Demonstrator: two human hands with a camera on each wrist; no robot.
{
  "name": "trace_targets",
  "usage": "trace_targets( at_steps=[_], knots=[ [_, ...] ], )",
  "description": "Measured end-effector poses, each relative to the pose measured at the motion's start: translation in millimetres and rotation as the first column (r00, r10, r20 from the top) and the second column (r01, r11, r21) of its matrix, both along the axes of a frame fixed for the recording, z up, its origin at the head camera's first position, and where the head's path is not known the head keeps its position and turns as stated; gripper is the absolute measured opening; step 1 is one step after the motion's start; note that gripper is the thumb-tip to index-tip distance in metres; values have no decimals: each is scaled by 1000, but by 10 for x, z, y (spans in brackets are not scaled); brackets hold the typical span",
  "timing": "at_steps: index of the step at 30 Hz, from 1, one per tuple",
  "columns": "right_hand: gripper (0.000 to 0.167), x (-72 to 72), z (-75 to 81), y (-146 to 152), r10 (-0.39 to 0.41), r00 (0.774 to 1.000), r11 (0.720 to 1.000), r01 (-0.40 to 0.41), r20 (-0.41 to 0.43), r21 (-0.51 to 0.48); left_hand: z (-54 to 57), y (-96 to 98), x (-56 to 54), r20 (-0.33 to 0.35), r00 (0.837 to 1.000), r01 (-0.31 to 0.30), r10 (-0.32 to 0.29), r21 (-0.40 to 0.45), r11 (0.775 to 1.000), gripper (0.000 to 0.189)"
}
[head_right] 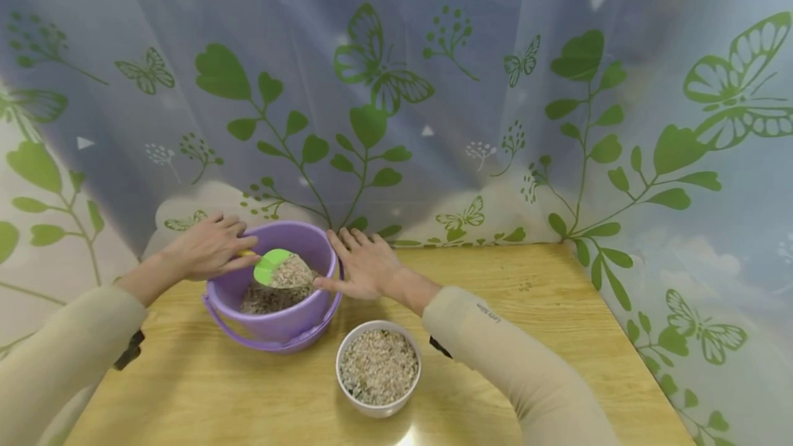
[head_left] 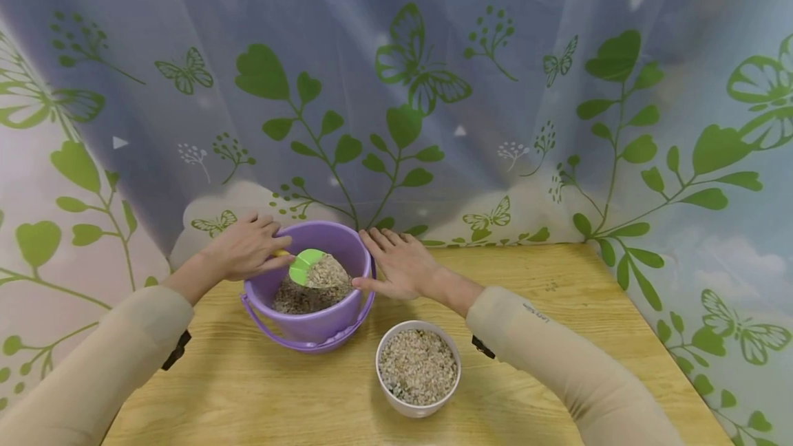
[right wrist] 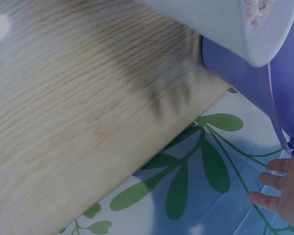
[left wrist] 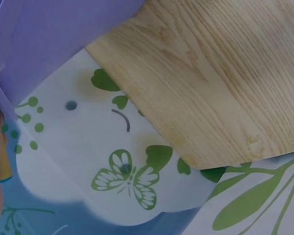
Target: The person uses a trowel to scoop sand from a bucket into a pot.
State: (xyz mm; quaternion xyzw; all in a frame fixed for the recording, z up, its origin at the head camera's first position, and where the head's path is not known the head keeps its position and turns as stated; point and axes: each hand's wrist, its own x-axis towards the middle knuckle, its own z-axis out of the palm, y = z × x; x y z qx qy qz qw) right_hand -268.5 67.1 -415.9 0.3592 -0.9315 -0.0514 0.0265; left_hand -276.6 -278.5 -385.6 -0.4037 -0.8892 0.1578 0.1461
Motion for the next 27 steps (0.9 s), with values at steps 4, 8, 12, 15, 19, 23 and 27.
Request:
trace_targets(
  at_steps=[4,8,12,15,19,23,27],
  knots=[
    [102,7,7,-3,-1,1000,1000,1,3,-2,-3,-40,20,-3,1000,-21,21,14,1000,30],
    [102,8,13,-6,-1,1000,1000,1,3,2,-10,-68,27,-1,999,-35,35,27,999,30],
    [104,4,17,-4,-5,1000,1000,5,0,3,-10,-77,20,-8,999,-31,31,31,999,31],
    [105,1,18,-2,-2,1000,1000,2,7,-9,5,-70,23,-15,999,-30,30,28,999,32],
    [104,5,19,-5,-1,1000,1000,1,27,-18,26,-54,37,-19,999,-31,31,22,999,33],
    [104,10,27,-2,0,999,1000,1,36,-18,27,-45,48,-16,999,-33,33,18,999,33],
    [113,1,23,19,9,999,999,-8,37,-32,28,-33,54,-21,1000,-23,23,24,999,33]
  ],
)
